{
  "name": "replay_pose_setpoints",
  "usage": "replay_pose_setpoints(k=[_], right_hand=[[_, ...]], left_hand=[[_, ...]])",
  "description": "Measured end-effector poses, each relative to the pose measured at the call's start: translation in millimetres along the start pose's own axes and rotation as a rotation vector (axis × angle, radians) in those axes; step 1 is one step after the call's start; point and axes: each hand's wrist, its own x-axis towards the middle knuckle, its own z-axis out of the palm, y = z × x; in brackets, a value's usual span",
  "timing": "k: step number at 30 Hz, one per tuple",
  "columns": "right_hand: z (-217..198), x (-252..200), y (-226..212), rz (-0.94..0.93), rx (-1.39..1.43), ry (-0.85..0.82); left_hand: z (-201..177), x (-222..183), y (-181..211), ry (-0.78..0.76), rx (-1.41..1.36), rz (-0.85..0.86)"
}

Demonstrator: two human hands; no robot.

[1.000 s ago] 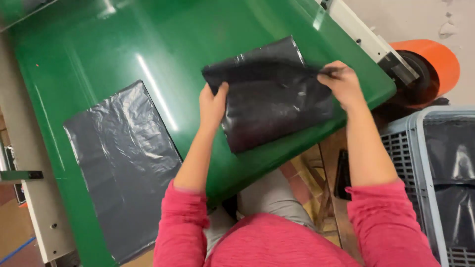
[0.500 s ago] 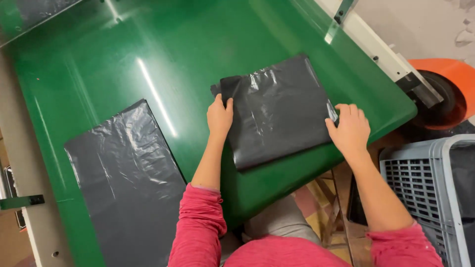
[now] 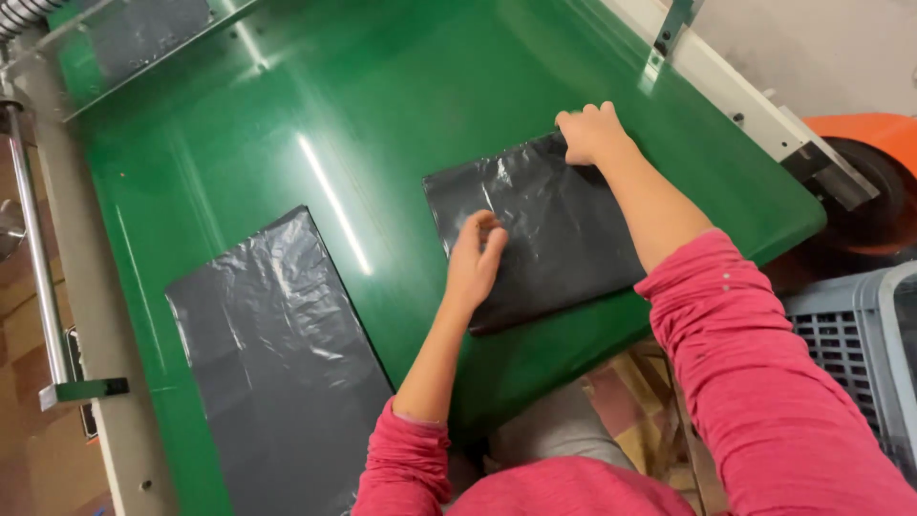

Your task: Folding black plastic bags and placing them into a crate.

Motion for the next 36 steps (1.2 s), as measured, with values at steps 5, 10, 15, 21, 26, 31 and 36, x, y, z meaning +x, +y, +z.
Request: replay_pose_setpoints(k=[5,10,15,21,26,31,36], right_hand=[[-43.4,-81.3,-22.0,-0.111,0.039,0.412],[-53.1,-209.9,-35.0,-0.228,0.258,0.743],[-11.4,-278.8,-30.8,-0.088,0.249,0.536],[-50.4,-298.1,-46.0,-0.205,0.249,0.452],[-4.7,-234.2,-127.8,-0.328,0.439,0.501],[14.7,-218.2,-104.4,-0.303,0.351,0.476],[-4.8,-239.6,-47.5,-0.103,0.270,0.565]], left_hand=[[4.4,-3.7,-48.5,-0.250,-1.000,-0.519],[-18.0,-31.1,-47.1,-0.203,-1.460,-0.649],[-14.1,-56.6,-77.2,-0.088,-1.186,-0.671],[-25.5,-83.2,-2.0,0.317,0.225,-0.086],[58.6,-61.5,-3.5,0.162,0.805,0.327],[46.6,-61.3,-1.9,-0.108,0.801,0.133],[-27.4,-96.3,-0.4,-0.259,0.548,0.467]])
